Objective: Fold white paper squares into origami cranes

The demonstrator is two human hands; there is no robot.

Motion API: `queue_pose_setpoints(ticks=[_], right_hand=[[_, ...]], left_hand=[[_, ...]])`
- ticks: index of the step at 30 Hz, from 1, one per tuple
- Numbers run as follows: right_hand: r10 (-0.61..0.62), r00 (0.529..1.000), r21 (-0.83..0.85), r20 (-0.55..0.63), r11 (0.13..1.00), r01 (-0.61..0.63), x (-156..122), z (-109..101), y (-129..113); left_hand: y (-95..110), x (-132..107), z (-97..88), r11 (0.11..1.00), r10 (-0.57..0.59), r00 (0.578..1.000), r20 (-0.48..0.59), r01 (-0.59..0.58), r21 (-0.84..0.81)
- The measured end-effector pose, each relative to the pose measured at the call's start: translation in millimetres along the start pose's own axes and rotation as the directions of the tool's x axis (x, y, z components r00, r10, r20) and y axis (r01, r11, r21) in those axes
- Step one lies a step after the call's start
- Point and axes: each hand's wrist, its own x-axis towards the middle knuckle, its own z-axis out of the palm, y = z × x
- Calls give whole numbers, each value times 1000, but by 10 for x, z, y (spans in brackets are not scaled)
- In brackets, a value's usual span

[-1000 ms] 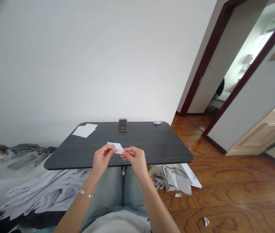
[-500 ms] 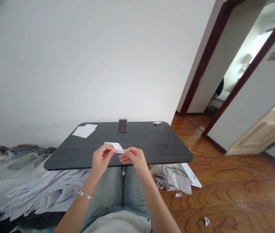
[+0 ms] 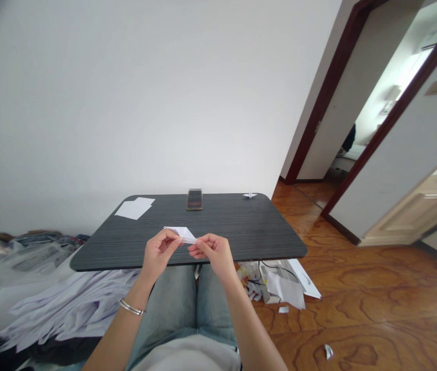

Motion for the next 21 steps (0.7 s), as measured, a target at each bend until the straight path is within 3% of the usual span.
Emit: queue_pose_setpoints(ticks=[10, 21], right_hand=[[-284, 958, -149, -52, 950, 273, 18, -5, 118], [-277, 960, -169, -45, 949, 266, 8, -33, 115]], left_hand=[[19, -3, 39, 988, -136, 990, -27, 134, -79], [-8, 25, 20, 984, -176, 983, -55, 174, -44]])
